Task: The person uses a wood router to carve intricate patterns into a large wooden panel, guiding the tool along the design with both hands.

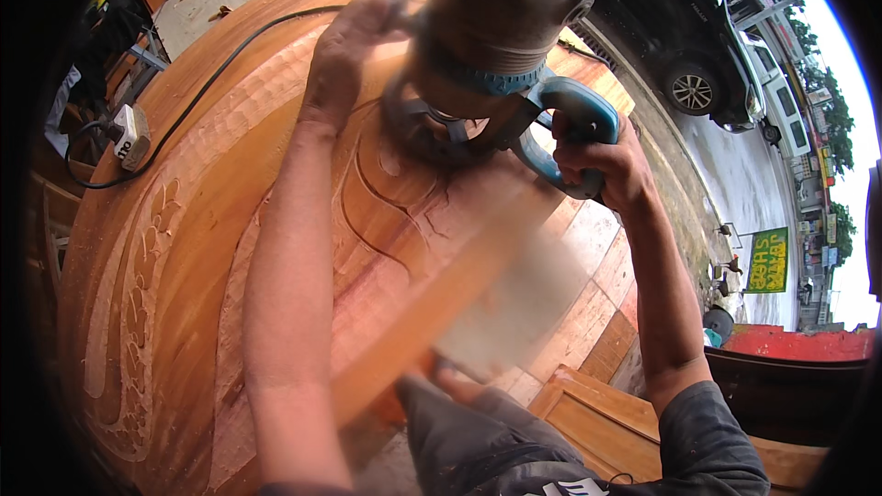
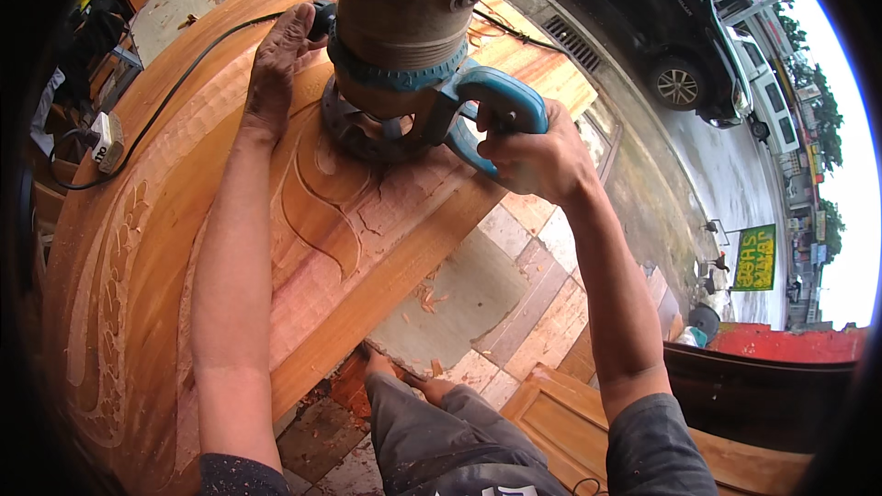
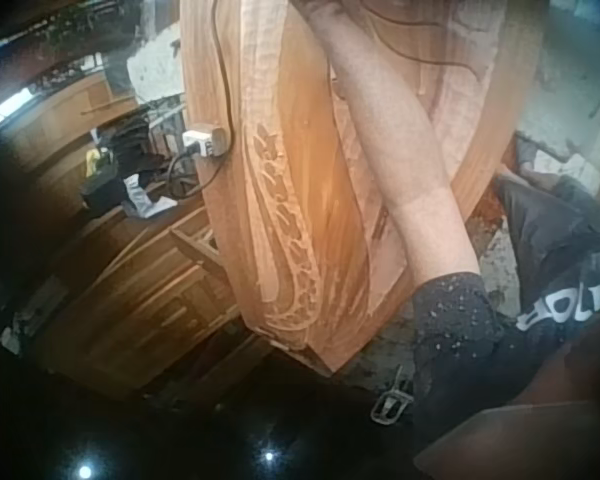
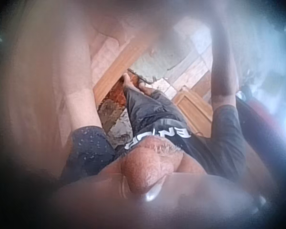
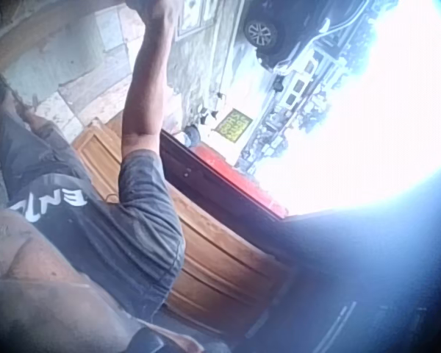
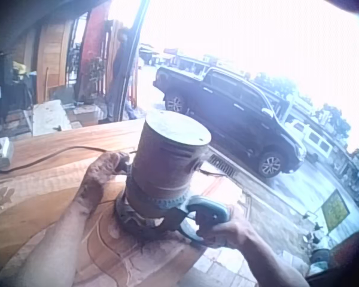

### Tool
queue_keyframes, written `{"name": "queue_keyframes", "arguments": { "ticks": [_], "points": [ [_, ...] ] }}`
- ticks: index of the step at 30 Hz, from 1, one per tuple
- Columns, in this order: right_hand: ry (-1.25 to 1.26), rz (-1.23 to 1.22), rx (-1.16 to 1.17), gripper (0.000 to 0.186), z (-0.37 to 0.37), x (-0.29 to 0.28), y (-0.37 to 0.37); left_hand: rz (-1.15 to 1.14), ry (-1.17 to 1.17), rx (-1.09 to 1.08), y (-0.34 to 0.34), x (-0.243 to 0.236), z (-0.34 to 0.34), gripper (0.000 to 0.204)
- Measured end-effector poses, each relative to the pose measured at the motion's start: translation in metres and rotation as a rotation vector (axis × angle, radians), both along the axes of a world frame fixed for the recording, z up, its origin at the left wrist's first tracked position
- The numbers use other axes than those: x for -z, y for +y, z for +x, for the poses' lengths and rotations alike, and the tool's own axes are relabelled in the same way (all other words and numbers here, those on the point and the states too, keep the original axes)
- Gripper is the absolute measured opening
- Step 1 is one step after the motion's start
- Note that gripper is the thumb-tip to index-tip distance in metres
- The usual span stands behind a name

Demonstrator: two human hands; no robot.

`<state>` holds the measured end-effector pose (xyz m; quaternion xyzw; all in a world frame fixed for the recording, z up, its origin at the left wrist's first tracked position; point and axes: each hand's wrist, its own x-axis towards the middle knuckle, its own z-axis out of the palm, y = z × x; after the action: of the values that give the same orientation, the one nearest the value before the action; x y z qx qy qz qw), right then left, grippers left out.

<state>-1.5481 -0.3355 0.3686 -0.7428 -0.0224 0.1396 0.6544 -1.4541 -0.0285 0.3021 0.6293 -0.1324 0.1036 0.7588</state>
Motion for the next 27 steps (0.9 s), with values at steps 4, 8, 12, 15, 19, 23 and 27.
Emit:
{"name": "queue_keyframes", "arguments": {
  "ticks": [4,8,12,15,19,23,27],
  "points": [
    [-0.013,0.004,-0.012,0.026,0.003,0.0,0.005,-0.023,-0.018,-0.039,0.001,-0.002,-0.002,0.046],
    [-0.017,0.013,-0.031,0.026,0.007,0.0,0.007,-0.067,-0.022,-0.08,0.0,-0.001,-0.001,0.042],
    [-0.013,0.012,-0.034,0.025,0.009,0.001,0.009,-0.014,0.024,-0.073,0.008,0.004,0.003,0.052],
    [-0.01,-0.004,-0.04,0.025,0.011,0.0,0.01,-0.018,0.055,-0.077,0.009,0.003,0.003,0.053],
    [-0.015,-0.024,-0.034,0.026,0.013,0.001,0.013,-0.026,0.077,-0.089,0.012,0.002,0.003,0.055],
    [-0.021,-0.008,-0.037,0.026,0.014,0.001,0.017,-0.042,0.082,-0.085,0.011,0.003,0.003,0.058],
    [-0.027,-0.011,-0.041,0.027,0.018,0.004,0.015,-0.02,0.104,-0.089,0.011,0.0,0.001,0.059]
  ]
}}
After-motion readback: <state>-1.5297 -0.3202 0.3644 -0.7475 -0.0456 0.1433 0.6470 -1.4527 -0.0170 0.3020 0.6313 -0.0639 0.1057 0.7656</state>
